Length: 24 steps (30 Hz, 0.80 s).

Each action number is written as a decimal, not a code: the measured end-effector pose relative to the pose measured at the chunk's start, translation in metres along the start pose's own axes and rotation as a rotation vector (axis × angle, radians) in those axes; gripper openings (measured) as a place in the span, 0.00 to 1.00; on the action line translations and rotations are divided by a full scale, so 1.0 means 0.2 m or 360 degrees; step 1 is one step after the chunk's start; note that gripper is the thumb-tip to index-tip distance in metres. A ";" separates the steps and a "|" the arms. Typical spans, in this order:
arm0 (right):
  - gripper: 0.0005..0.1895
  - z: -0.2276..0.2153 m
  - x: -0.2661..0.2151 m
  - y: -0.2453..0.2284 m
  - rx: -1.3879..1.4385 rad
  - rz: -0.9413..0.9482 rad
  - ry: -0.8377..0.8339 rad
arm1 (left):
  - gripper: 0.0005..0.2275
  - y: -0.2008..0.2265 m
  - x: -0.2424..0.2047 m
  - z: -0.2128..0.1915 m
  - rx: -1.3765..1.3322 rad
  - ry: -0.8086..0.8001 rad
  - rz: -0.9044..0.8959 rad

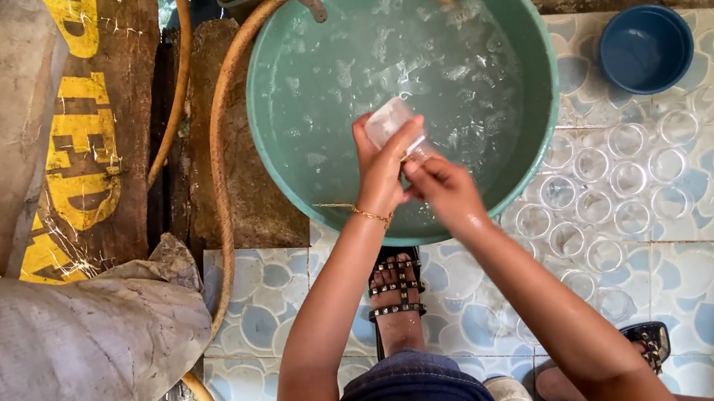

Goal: Washing a large quantity of small plastic cups in a basin of water using a sponge.

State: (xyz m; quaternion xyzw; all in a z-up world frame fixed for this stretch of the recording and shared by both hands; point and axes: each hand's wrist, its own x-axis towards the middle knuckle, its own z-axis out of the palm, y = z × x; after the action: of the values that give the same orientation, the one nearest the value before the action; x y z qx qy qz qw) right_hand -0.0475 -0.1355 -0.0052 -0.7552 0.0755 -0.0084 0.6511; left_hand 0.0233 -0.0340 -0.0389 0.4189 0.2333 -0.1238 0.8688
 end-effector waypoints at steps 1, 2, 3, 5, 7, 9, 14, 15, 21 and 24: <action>0.17 0.00 0.00 0.00 0.0476 0.0510 -0.0007 | 0.33 0.00 -0.02 0.00 -0.0019 -0.0050 0.0044; 0.17 -0.04 0.03 -0.01 0.0484 0.0507 -0.0014 | 0.33 0.00 -0.02 0.00 -0.0013 -0.0046 0.0052; 0.16 -0.08 0.06 -0.03 0.0910 0.0697 -0.0134 | 0.31 -0.01 -0.02 0.00 -0.0116 -0.0057 0.0084; 0.15 -0.14 0.05 -0.07 0.1332 0.0901 -0.0222 | 0.29 -0.02 -0.07 0.02 -0.0219 -0.0074 0.0078; 0.12 -0.15 0.05 -0.16 0.1631 0.0960 -0.0298 | 0.30 0.03 -0.09 0.05 -0.0282 -0.0214 0.0059; 0.07 -0.15 0.03 -0.14 0.1339 0.0871 -0.0363 | 0.29 -0.03 -0.02 0.03 -0.0259 -0.0115 -0.0026; 0.13 -0.15 0.09 0.08 0.0401 0.0632 -0.0397 | 0.40 -0.17 0.15 -0.07 -0.0052 0.0084 -0.0211; 0.11 -0.17 0.09 0.11 0.0719 0.0739 -0.0346 | 0.36 -0.13 0.12 -0.04 -0.0068 0.0079 -0.0200; 0.04 -0.13 0.02 0.08 0.1666 0.0831 -0.0379 | 0.26 0.03 -0.02 0.07 -0.0187 -0.0098 -0.0033; 0.02 -0.12 -0.01 0.11 0.1532 0.0773 -0.0413 | 0.26 0.03 -0.03 0.08 -0.0127 -0.0099 -0.0052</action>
State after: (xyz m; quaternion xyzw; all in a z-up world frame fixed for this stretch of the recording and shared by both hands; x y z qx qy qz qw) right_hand -0.0538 -0.1615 -0.0232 -0.3281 0.1542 0.2016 0.9099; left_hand 0.0251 -0.0432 -0.0234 0.3760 0.2178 -0.1416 0.8895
